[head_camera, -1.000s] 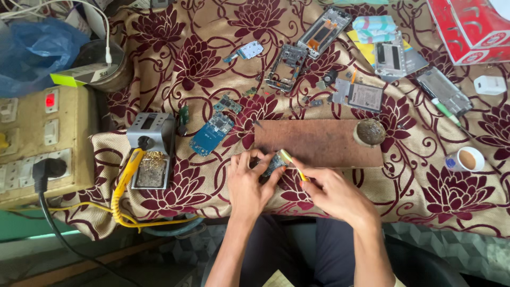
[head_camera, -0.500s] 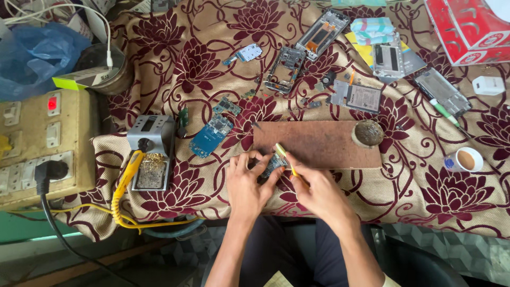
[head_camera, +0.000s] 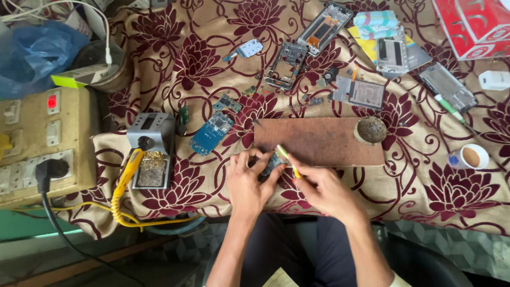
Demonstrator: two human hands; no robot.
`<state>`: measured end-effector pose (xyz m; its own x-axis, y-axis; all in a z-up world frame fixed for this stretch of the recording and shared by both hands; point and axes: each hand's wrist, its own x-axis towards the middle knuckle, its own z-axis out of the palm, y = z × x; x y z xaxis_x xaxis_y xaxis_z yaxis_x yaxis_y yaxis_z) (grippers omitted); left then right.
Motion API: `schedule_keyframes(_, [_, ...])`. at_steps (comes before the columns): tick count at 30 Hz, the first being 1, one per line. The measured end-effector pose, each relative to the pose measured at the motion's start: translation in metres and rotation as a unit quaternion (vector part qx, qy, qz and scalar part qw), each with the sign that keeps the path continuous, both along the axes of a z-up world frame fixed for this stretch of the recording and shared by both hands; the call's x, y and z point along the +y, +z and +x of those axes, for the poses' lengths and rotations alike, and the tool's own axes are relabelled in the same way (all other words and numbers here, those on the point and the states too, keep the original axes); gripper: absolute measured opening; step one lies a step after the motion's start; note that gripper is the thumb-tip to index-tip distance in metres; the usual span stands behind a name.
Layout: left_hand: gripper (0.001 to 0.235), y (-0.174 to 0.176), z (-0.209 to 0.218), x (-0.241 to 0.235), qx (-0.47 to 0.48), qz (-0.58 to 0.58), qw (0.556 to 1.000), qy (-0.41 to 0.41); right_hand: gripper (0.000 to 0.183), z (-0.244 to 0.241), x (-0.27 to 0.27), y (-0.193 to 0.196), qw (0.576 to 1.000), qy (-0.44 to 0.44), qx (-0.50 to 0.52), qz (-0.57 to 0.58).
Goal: The person uses a toothbrush to scrub a small electronic circuit board held on a wooden block. They repeatedly dip the brush into a small container of liquid and continue scrubbing the board's surface.
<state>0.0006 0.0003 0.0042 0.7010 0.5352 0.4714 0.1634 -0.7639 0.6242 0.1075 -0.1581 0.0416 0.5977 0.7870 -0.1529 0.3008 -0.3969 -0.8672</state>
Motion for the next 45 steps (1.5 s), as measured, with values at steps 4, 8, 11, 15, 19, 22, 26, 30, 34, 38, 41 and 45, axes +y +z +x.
schedule_keyframes(4, [0.037,0.000,-0.002,0.000,0.004,-0.006,1.000,0.000,0.053,0.008,-0.007,-0.008,0.986,-0.035,0.079,-0.143])
schedule_keyframes(8, [0.037,0.002,0.001,0.001,0.015,-0.017,1.000,-0.003,0.052,0.010,-0.010,-0.013,0.997,-0.002,-0.008,-0.076])
schedule_keyframes(11, [0.038,0.001,0.002,0.000,0.005,-0.014,1.000,0.001,0.048,0.005,-0.005,-0.009,0.991,-0.037,0.025,-0.124])
schedule_keyframes(15, [0.037,0.001,0.001,0.002,0.005,-0.007,1.000,-0.001,0.053,0.003,-0.002,-0.004,0.997,-0.013,-0.047,-0.056])
schedule_keyframes(19, [0.037,0.000,0.000,-0.001,0.004,0.007,1.000,0.009,0.056,0.009,-0.015,-0.020,0.998,-0.024,0.052,0.019])
schedule_keyframes(22, [0.038,-0.001,0.004,-0.001,0.006,0.030,0.999,0.013,0.058,0.012,-0.024,-0.043,0.958,-0.113,0.179,0.193])
schedule_keyframes(26, [0.039,-0.007,0.000,-0.006,-0.013,0.031,0.999,0.020,0.054,0.014,-0.042,-0.065,0.906,-0.136,0.272,0.296])
schedule_keyframes(30, [0.042,-0.008,-0.001,-0.006,-0.049,0.043,0.998,0.014,0.044,0.021,-0.044,-0.071,0.911,-0.093,0.287,0.280])
schedule_keyframes(34, [0.042,-0.009,-0.001,-0.006,-0.044,0.047,0.998,0.018,0.042,0.024,-0.046,-0.077,0.904,-0.091,0.329,0.258])
schedule_keyframes(38, [0.043,-0.009,0.000,-0.008,-0.032,0.062,0.997,0.021,0.037,0.023,-0.049,-0.081,0.902,-0.094,0.327,0.266])
schedule_keyframes(41, [0.046,-0.009,0.001,-0.007,-0.020,0.080,0.996,0.023,0.032,0.021,-0.044,-0.083,0.920,-0.087,0.280,0.258])
schedule_keyframes(45, [0.045,-0.011,0.001,-0.008,0.001,0.087,0.996,0.028,0.020,0.019,-0.043,-0.089,0.932,-0.090,0.262,0.233])
